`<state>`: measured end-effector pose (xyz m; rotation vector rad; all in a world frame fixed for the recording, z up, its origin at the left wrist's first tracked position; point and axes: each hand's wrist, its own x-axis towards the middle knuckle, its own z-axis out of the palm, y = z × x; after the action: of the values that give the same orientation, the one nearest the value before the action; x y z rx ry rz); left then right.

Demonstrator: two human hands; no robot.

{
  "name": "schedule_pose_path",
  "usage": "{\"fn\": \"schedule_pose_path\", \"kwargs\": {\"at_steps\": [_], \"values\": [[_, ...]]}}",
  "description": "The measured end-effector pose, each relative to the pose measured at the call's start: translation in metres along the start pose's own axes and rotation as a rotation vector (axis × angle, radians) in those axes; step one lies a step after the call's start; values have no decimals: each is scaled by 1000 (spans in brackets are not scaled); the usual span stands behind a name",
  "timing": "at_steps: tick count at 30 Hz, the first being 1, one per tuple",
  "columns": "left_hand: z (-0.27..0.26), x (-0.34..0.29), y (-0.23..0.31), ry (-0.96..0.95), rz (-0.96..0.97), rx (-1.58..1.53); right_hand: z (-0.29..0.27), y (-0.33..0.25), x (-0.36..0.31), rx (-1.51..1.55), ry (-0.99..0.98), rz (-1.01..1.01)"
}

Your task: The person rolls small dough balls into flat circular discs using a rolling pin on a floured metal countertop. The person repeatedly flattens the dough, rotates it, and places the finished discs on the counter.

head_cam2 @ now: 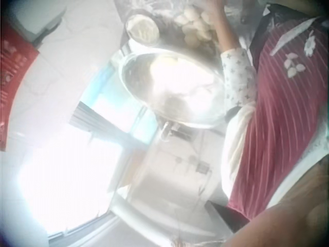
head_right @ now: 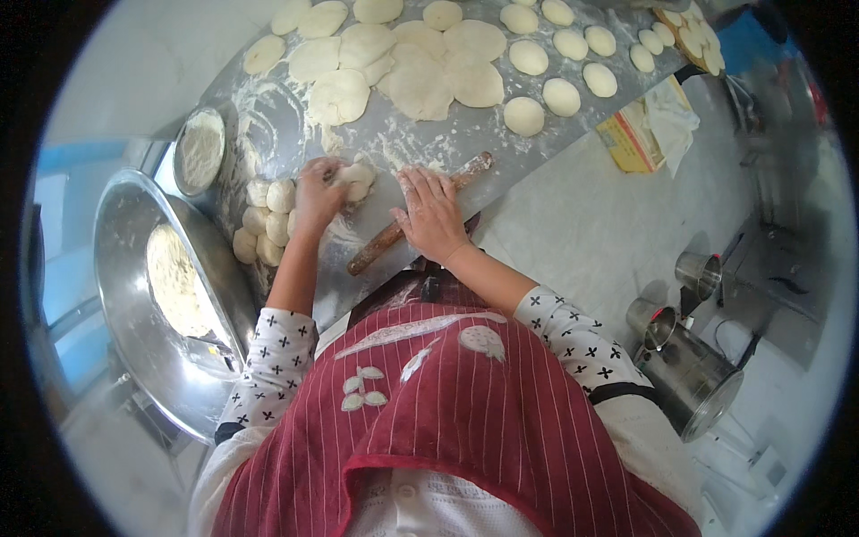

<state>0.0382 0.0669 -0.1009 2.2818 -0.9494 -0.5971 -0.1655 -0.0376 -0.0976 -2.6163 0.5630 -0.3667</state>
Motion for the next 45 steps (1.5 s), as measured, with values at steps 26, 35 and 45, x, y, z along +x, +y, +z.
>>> {"fn": "schedule_pose_path", "kwargs": {"at_steps": [26,35,45], "values": [[21,-18,32,-40,-117,3,16,2,67,-157,58,26],[26,-31,16,192,-169,-135,6,6,11,-167,-41,4],[0,15,1,-121,46,185,50,-11,117,-114,92,-4]]}}
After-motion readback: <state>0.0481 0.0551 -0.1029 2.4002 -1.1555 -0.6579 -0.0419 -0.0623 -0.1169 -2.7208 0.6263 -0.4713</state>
